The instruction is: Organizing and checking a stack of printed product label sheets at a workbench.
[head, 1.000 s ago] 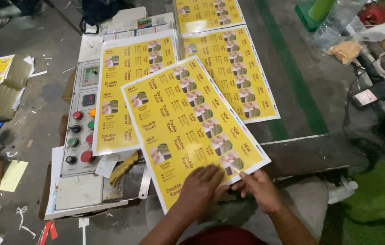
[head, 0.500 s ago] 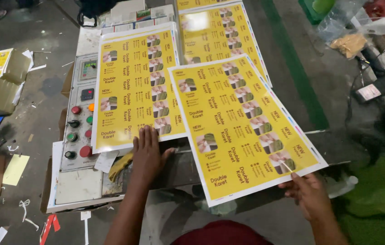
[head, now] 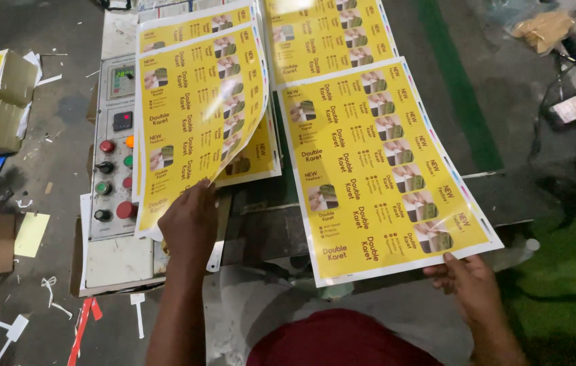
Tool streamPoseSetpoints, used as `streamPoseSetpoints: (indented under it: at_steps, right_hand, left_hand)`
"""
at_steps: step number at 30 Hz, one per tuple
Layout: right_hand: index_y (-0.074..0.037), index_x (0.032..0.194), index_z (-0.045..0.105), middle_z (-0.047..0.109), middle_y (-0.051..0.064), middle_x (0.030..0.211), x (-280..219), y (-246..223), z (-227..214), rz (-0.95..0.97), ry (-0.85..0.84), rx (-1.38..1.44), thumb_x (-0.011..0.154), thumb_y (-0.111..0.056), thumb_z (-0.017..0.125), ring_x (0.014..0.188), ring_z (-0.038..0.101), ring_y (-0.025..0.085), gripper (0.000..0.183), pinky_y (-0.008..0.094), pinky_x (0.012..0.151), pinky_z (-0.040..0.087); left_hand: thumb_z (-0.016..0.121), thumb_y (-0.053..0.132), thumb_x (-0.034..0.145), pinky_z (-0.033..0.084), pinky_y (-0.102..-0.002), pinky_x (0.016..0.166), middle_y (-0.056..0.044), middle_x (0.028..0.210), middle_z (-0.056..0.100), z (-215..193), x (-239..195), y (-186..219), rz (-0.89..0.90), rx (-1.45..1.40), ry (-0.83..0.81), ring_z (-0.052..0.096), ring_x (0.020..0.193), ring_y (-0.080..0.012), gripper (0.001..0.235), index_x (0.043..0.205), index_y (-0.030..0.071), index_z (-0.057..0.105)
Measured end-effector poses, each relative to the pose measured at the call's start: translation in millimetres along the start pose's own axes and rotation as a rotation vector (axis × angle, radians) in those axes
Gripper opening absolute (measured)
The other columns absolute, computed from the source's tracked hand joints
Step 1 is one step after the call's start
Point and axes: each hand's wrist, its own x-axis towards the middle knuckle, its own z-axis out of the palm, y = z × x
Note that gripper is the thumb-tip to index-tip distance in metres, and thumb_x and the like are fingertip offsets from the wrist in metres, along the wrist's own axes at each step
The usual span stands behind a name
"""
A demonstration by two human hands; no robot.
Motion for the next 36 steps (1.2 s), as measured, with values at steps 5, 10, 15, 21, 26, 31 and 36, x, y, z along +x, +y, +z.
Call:
streamPoseSetpoints:
  at_steps: [5, 10, 15, 21, 26, 31, 36]
  right_hand:
    - [0.008, 0.131, 0.055, 0.067, 0.025, 0.095, 7.5, 13.3, 10.3, -0.007, -0.047, 0.04, 0.106, -0.006, 0.054, 0.077, 0.067, 0.031, 0.029, 0.037, 0.055, 0.047]
    - [0.006, 0.125, 0.058, 0.07, 0.02, 0.084, 23.9, 1.3, 38.8, -0.032, -0.056, -0.034, 0.105, -0.01, 0.059, 0.068, 0.068, 0.025, 0.026, 0.028, 0.048, 0.039]
    - [0.004, 0.132, 0.051, 0.066, 0.022, 0.098, 71.4, -7.2, 65.9, -0.19, -0.167, 0.058, 0.105, -0.019, 0.063, 0.077, 0.074, 0.035, 0.037, 0.033, 0.051, 0.06]
    - [0.0, 0.156, 0.037, 0.067, 0.035, 0.117, 63.8, -18.8, 71.7, -0.144, -0.21, 0.04, 0.106, -0.015, 0.058, 0.082, 0.074, 0.038, 0.057, 0.035, 0.051, 0.059]
    - [-0.001, 0.153, 0.045, 0.072, 0.03, 0.123, 0.8, -45.7, 110.5, 0.018, -0.328, -0.144, 0.099, -0.014, 0.056, 0.086, 0.073, 0.034, 0.057, 0.038, 0.061, 0.058]
    - [-0.003, 0.149, 0.051, 0.077, 0.021, 0.125, 0.6, -3.8, 124.7, -0.051, -0.674, -0.111, 0.092, -0.015, 0.064, 0.087, 0.074, 0.025, 0.06, 0.03, 0.058, 0.055]
    - [0.011, 0.128, 0.061, 0.07, 0.027, 0.103, 13.5, 1.5, 109.4, 0.038, -0.31, 0.115, 0.096, -0.006, 0.061, 0.066, 0.06, 0.03, 0.037, 0.041, 0.05, 0.052]
  left_hand:
    - [0.071, 0.014, 0.097, 0.049, -0.039, 0.058, -0.009, 0.091, 0.076, -2.9, -8.5, 13.5, -0.02, -0.047, -0.042, 0.068, 0.069, -0.0287, 0.011, 0.103, 0.006, 0.074]
    - [0.071, 0.015, 0.095, 0.051, -0.041, 0.061, -0.011, 0.096, 0.078, 11.6, -24.9, 15.6, -0.041, -0.092, -0.082, 0.07, 0.073, -0.032, 0.014, 0.105, 0.005, 0.075]
    - [0.067, 0.03, 0.104, 0.06, -0.049, 0.062, -0.008, 0.084, 0.075, 16.0, -31.0, 21.2, -0.065, -0.111, -0.068, 0.073, 0.076, -0.0363, 0.016, 0.104, 0.019, 0.078]
    - [0.069, 0.022, 0.098, 0.061, -0.045, 0.074, -0.006, 0.1, 0.078, 6.1, -44.4, 20.2, 0.032, -0.178, -0.051, 0.075, 0.09, -0.0337, 0.017, 0.111, 0.023, 0.08]
    - [0.073, 0.018, 0.091, 0.061, -0.039, 0.076, -0.006, 0.111, 0.078, 27.9, -67.9, 57.6, 0.18, -0.363, -0.182, 0.076, 0.096, -0.0269, 0.025, 0.115, 0.018, 0.078]
    - [0.073, 0.017, 0.086, 0.053, -0.04, 0.075, -0.01, 0.12, 0.068, 19.1, -68.6, 118.8, 0.36, -0.525, -0.403, 0.07, 0.096, -0.0301, 0.033, 0.115, 0.004, 0.067]
    - [0.07, 0.036, 0.094, 0.046, -0.051, 0.103, -0.021, 0.135, 0.066, 37.3, -64.2, 109.0, 0.445, -0.497, -0.465, 0.062, 0.126, -0.0374, 0.047, 0.126, 0.001, 0.066]
